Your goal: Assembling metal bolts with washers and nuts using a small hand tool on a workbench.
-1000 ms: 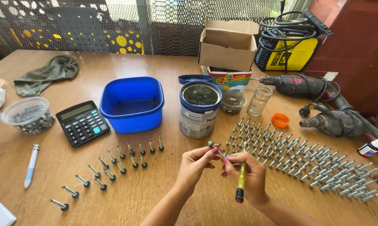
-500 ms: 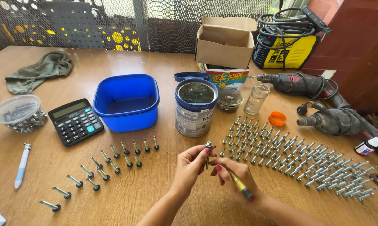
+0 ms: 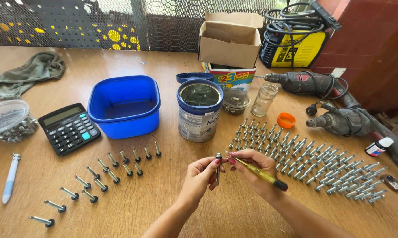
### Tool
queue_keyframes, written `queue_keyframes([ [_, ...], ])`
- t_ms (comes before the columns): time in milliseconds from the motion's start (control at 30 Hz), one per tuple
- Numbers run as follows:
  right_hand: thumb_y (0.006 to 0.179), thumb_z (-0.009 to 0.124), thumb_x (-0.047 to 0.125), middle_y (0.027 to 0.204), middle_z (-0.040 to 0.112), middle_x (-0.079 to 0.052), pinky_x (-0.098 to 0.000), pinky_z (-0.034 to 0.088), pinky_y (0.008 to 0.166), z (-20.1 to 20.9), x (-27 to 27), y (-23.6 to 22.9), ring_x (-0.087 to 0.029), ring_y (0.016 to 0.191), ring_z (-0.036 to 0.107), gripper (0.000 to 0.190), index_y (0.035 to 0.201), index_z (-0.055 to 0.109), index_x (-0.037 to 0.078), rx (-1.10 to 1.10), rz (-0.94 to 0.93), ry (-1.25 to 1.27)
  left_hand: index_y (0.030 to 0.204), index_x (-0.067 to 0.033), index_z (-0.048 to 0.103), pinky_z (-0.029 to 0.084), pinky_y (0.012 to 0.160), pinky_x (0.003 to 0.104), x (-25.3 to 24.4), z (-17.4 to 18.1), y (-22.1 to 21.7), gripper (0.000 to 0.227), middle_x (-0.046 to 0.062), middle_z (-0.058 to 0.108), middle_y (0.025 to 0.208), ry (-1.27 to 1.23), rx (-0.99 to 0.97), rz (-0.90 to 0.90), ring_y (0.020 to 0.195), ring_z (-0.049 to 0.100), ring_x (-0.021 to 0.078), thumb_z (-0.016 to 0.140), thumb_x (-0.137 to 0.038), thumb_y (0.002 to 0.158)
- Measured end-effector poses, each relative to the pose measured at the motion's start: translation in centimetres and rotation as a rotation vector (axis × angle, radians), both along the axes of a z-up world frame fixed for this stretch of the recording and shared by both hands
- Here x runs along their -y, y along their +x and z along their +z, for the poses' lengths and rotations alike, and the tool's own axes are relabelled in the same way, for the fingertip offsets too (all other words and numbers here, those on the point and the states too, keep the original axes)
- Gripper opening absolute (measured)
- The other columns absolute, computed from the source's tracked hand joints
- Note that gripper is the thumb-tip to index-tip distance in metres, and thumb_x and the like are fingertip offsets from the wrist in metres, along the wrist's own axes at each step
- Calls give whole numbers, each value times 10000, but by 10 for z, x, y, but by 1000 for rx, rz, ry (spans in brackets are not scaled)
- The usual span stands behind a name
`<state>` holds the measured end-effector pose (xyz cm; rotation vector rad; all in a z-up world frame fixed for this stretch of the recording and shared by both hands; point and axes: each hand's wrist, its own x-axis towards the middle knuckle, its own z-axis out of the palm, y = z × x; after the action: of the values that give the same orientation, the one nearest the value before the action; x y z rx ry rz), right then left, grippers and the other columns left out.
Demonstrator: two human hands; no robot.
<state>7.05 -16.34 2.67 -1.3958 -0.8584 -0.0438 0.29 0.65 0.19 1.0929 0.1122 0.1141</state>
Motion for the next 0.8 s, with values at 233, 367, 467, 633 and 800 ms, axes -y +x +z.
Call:
queue_keyframes([
  [233, 931, 679, -14, 1118, 756, -201, -379, 677, 917, 1, 3, -2, -279, 1051, 759, 143, 1069, 699, -42, -75, 57, 73, 1097, 36, 770, 383, 407, 207, 4, -6, 1, 282, 73, 678, 818, 2, 6, -40, 491, 427, 66, 617, -186, 1015],
  [367, 940, 678, 26, 1097, 766, -199, -402, 621, 1022, 1, 3, -6, -313, 1140, 752, 140, 1070, 696, -23, 9, 34, 13, 1056, 32, 756, 378, 399, 215, 4, -8, 0, 253, 89, 682, 815, -10, 9, -43, 511, 430, 67, 626, -180, 1009],
  [467, 938, 685, 30, 1106, 765, -222, -391, 651, 967, 0, 4, -5, -319, 1115, 763, 150, 1075, 683, -33, -4, 63, 31, 1030, 28, 754, 377, 408, 221, 4, -5, -2, 243, 93, 691, 816, -22, 14, -65, 510, 428, 75, 632, -181, 1006],
  [633, 927, 703, 49, 1088, 764, -209, -426, 637, 1005, -2, 5, -3, -362, 1128, 765, 149, 1060, 695, -17, 57, 54, 14, 979, 26, 757, 369, 424, 226, 5, -5, -4, 232, 84, 713, 818, -31, 3, -86, 474, 440, 85, 631, -168, 1004],
  [800, 942, 686, 58, 1064, 762, -199, -383, 651, 952, 1, 4, -3, -323, 1089, 775, 125, 1048, 687, -10, 107, 36, -3, 985, 35, 776, 348, 431, 206, 6, -1, -4, 246, 100, 732, 771, -29, -20, -80, 458, 420, 73, 634, -166, 1000],
])
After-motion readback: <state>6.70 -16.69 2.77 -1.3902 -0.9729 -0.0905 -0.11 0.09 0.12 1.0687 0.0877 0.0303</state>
